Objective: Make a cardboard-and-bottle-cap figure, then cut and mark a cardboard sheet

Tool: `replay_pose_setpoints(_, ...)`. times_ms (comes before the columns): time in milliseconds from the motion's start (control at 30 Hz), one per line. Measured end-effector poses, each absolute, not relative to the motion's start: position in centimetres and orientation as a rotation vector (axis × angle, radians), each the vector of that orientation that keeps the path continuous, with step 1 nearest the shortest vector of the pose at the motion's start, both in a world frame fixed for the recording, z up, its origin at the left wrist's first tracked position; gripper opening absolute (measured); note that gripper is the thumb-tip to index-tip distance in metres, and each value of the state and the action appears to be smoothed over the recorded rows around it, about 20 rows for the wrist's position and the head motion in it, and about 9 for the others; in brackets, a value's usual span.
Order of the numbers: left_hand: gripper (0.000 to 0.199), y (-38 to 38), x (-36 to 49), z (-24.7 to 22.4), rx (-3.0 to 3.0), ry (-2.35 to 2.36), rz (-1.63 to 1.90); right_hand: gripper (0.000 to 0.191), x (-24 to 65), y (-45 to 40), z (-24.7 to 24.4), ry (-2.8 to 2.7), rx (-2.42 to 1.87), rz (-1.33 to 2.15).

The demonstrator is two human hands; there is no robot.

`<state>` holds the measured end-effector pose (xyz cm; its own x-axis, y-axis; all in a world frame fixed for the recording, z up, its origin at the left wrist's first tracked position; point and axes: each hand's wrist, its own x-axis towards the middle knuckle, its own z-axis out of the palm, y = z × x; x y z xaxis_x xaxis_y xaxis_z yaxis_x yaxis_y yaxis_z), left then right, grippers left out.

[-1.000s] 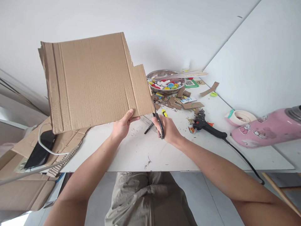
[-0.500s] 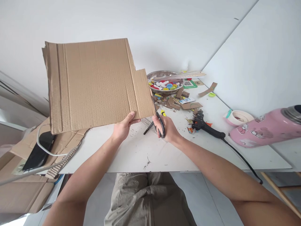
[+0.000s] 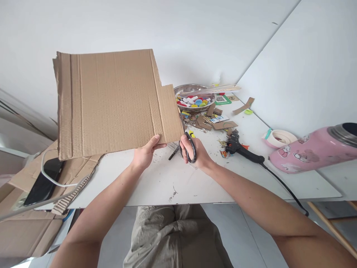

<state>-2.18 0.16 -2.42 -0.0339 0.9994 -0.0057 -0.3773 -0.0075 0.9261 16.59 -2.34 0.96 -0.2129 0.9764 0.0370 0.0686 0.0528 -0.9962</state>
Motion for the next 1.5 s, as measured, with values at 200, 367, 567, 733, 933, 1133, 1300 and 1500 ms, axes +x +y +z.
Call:
replay_pose_setpoints(200,0.037,0.0,-2.1,-2.6,0.909,0.960,1.374,0.089,16.7,-2.2,0.6,-1.409,-1.104,1.305)
replay_pose_setpoints(367,0.040,0.0,-2.1,-2.5,0.906,0.972,1.371,0.088,16.5,-2.1,0.3,-1.381,-1.110,1.300)
replay_pose_setpoints(567,0.047,-0.2,-2.0,-2.2,0.941,0.974,1.356,0.090,16.6,-2.1,0.8,-1.404,-1.120,1.270)
replay_pose_setpoints(733,0.049,-0.4,-1.9,-2.1,0.929,0.986,1.371,0.089,16.7,-2.2,0.9,-1.441,-1.157,1.230)
replay_pose_setpoints(933,0.052,-0.6,-1.8,-2.2,0.946,0.974,1.353,0.090,16.9,-2.0,0.9,-1.448,-1.138,1.225)
replay_pose_setpoints(1133,0.052,-0.6,-1.7,-2.3,0.958,0.954,1.360,0.090,16.9,-2.0,0.6,-1.463,-1.179,1.199)
replay_pose_setpoints(1300,0.057,-0.4,-2.0,-2.2,0.948,0.962,1.344,0.090,16.9,-1.9,0.3,-1.469,-1.134,1.196)
replay_pose_setpoints(1500,0.061,-0.1,-2.5,-2.2,0.949,0.946,1.347,0.088,16.8,-1.9,-0.1,-1.479,-1.176,1.187)
